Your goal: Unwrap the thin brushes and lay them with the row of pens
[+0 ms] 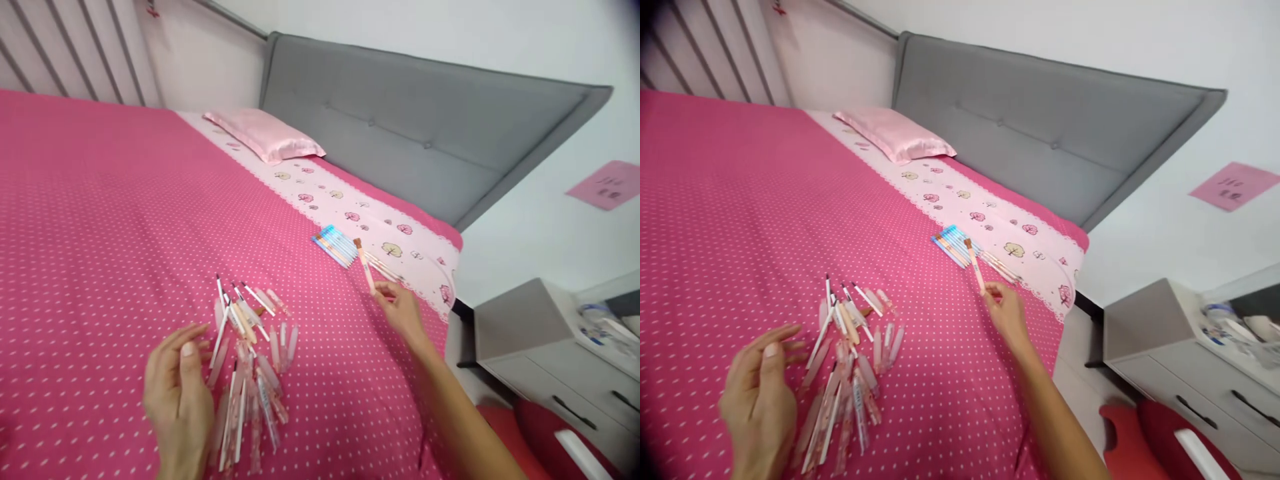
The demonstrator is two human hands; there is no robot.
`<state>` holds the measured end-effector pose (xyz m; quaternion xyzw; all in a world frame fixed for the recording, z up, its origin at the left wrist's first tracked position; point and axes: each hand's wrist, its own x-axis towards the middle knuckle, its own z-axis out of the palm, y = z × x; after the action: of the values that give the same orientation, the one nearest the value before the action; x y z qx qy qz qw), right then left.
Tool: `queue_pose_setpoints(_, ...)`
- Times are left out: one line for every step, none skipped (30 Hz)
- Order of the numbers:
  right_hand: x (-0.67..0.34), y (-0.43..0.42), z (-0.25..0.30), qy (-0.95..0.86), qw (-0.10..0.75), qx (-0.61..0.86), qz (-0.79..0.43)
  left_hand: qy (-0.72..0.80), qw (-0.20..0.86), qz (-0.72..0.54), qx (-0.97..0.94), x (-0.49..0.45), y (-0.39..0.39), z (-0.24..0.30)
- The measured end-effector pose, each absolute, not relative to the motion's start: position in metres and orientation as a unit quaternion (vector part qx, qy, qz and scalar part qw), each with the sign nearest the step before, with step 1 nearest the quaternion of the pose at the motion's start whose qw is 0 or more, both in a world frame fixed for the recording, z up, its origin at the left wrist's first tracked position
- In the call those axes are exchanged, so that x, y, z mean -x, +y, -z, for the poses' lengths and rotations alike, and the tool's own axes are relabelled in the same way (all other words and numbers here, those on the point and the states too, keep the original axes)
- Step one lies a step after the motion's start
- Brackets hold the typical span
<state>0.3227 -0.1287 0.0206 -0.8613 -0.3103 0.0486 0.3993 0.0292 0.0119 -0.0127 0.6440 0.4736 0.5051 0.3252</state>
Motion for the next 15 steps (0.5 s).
queue_pose_setpoints(-0.331, -0.135, -0.02, -0.298, 0.384, 0.873, -0.034, 0.478, 0.323, -0.504, -0.643, -0.03, 0.012, 0.012)
queue_pose_setpoints(-0.339, -0.14, -0.019, -0.288, 0.369, 0.883, -0.022, 0.481, 0.321, -0.504, -0.641, -0.03, 0.011, 0.011)
queue_pose_setpoints(-0.345, -0.145, -0.019, -0.278, 0.358, 0.891, -0.013, 0.481, 0.322, -0.503, -0.642, -0.031, 0.011, 0.01)
queue_pose_setpoints(-0.35, -0.148, -0.019, -0.271, 0.35, 0.896, -0.007, 0.48, 0.323, -0.503, -0.642, -0.031, 0.011, 0.009)
queue_pose_setpoints(-0.354, -0.15, -0.019, -0.266, 0.346, 0.9, -0.003, 0.481, 0.327, -0.503, -0.64, -0.031, 0.011, 0.009)
queue_pose_setpoints(-0.356, -0.151, -0.019, -0.263, 0.343, 0.902, -0.002, 0.481, 0.331, -0.502, -0.637, -0.031, 0.011, 0.009)
queue_pose_setpoints(-0.357, -0.151, -0.02, -0.262, 0.342, 0.903, -0.002, 0.482, 0.335, -0.502, -0.635, -0.031, 0.011, 0.009)
queue_pose_setpoints(-0.358, -0.15, -0.02, -0.261, 0.341, 0.903, -0.001, 0.482, 0.337, -0.502, -0.634, -0.03, 0.011, 0.01)
queue_pose_setpoints(-0.357, -0.148, -0.02, -0.261, 0.338, 0.904, -0.002, 0.481, 0.337, -0.501, -0.635, -0.03, 0.011, 0.01)
queue_pose_setpoints(-0.356, -0.145, -0.019, -0.264, 0.336, 0.904, -0.003, 0.48, 0.335, -0.501, -0.637, -0.029, 0.012, 0.011)
queue_pose_setpoints(-0.355, -0.141, -0.018, -0.269, 0.333, 0.904, -0.005, 0.48, 0.333, -0.501, -0.638, -0.029, 0.012, 0.012)
queue_pose_setpoints(-0.354, -0.135, -0.017, -0.277, 0.33, 0.902, -0.008, 0.481, 0.331, -0.503, -0.638, -0.029, 0.012, 0.012)
queue_pose_setpoints(-0.352, -0.129, -0.015, -0.286, 0.327, 0.901, -0.012, 0.481, 0.329, -0.504, -0.637, -0.029, 0.013, 0.013)
queue_pose_setpoints(-0.351, -0.122, -0.013, -0.295, 0.323, 0.899, -0.017, 0.482, 0.328, -0.505, -0.636, -0.029, 0.013, 0.014)
queue_pose_setpoints(-0.349, -0.114, -0.011, -0.302, 0.319, 0.898, -0.021, 0.483, 0.328, -0.505, -0.635, -0.029, 0.014, 0.015)
